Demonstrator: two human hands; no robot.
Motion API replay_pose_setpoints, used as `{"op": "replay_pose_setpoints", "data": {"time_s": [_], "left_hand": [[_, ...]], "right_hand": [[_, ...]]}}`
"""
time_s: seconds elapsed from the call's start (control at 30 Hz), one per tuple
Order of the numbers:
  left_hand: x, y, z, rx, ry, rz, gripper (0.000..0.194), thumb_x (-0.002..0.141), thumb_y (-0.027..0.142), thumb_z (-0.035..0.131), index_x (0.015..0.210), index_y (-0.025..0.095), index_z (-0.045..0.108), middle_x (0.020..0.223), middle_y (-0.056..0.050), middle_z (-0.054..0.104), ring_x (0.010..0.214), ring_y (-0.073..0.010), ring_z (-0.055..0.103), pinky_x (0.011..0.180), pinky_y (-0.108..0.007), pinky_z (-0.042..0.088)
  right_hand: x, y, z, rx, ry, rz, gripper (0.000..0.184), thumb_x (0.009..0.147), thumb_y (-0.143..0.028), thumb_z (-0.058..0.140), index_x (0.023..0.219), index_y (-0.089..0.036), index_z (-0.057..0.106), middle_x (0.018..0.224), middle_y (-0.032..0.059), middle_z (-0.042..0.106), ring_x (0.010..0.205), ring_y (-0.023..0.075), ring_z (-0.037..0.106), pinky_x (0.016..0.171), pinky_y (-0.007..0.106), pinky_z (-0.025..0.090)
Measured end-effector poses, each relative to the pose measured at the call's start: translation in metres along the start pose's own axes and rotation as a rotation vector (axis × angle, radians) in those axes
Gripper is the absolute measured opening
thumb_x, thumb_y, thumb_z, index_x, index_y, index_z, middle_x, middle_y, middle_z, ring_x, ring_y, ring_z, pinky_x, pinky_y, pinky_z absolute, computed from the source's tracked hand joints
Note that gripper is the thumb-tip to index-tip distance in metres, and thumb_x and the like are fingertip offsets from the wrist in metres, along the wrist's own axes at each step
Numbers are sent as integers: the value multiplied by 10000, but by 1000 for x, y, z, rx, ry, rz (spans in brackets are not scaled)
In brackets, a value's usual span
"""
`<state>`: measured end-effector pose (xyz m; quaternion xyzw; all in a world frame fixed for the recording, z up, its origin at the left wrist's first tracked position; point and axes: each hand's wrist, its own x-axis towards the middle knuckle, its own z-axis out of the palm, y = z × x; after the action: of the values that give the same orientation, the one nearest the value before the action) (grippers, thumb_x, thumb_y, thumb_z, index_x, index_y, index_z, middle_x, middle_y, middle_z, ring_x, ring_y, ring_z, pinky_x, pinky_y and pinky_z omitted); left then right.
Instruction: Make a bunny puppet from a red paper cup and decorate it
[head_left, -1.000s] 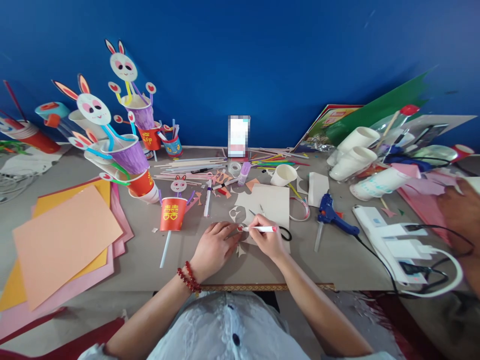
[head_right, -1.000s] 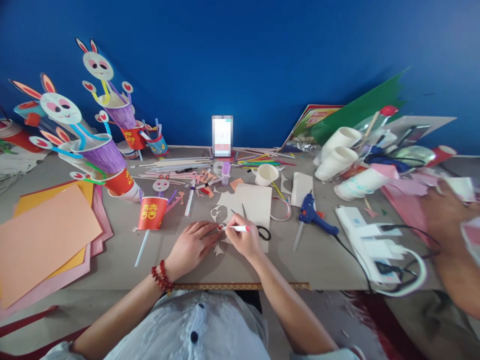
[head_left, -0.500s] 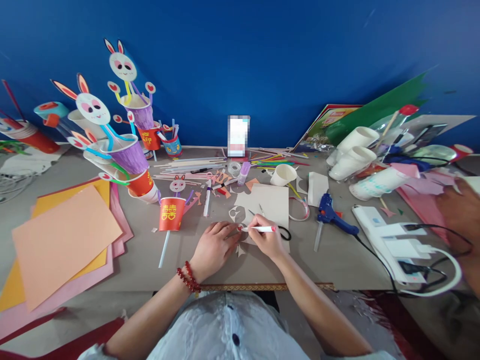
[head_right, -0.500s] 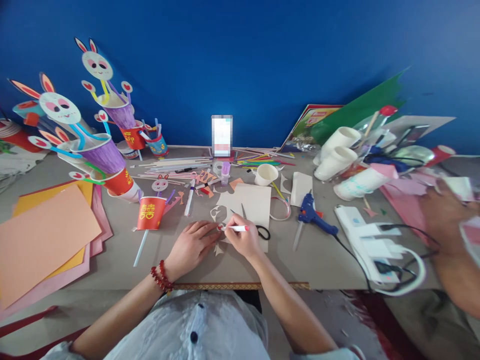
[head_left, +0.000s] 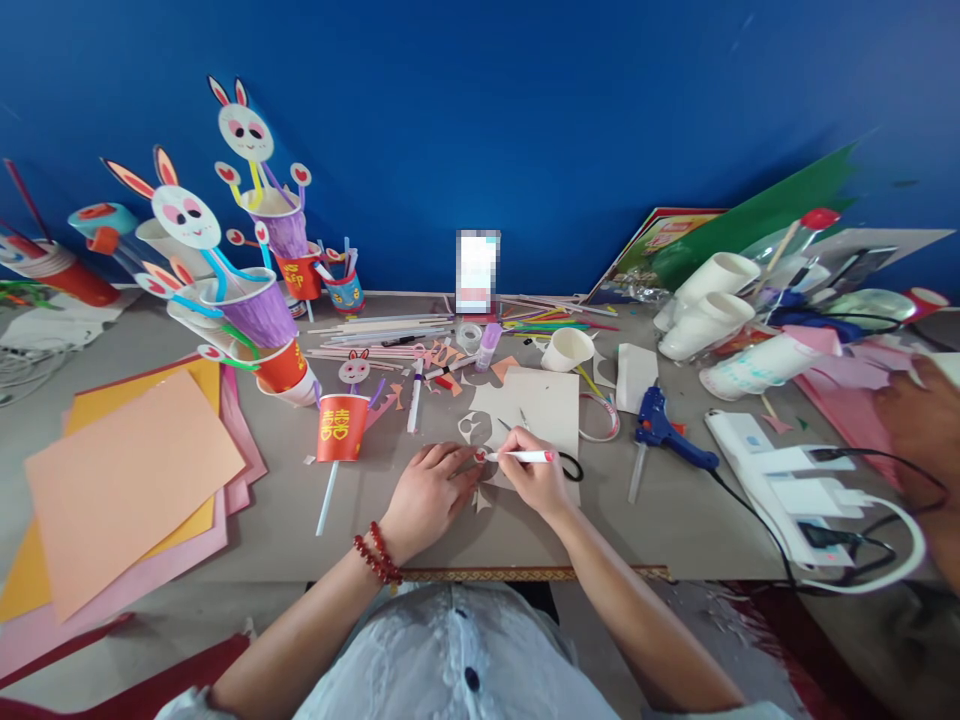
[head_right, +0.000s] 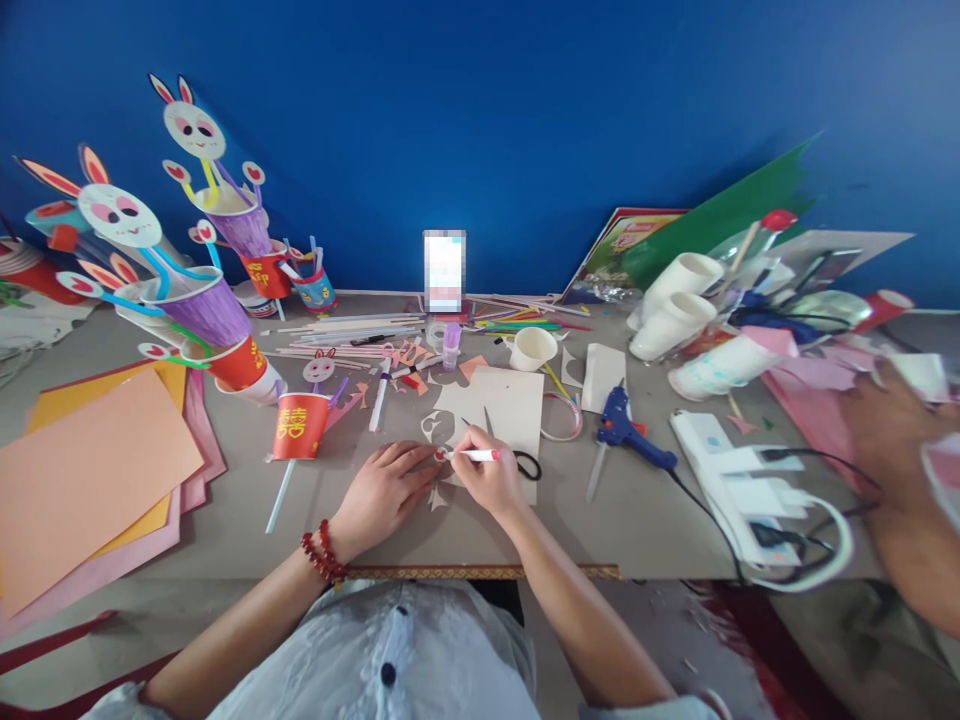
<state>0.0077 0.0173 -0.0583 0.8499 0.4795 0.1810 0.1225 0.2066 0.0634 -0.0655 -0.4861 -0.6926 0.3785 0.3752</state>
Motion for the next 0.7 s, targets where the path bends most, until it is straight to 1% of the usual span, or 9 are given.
{"op": "replay_pose_setpoints", "data": {"time_s": [0.43, 0.7], "left_hand": [[0, 0, 0, 8, -10, -3, 302, 995, 278, 479, 1236, 270, 661, 1349, -27, 640, 1209, -242, 558, 1023, -434, 468], [0, 0, 0, 3, 2, 2, 306, 999, 275, 473, 1244, 267, 657, 1344, -29, 643, 1206, -230, 559, 1019, -429, 478]], "right_hand": [[0, 0, 0, -10, 11, 16, 169, 824, -230, 529, 658, -224, 497, 534, -52, 473, 486, 121, 403, 481, 240, 311], [0, 1, 0, -1, 14, 23, 165, 826, -223, 523, 664, -224, 490, 534, -58, 457, 491, 119, 396, 482, 238, 314]]}}
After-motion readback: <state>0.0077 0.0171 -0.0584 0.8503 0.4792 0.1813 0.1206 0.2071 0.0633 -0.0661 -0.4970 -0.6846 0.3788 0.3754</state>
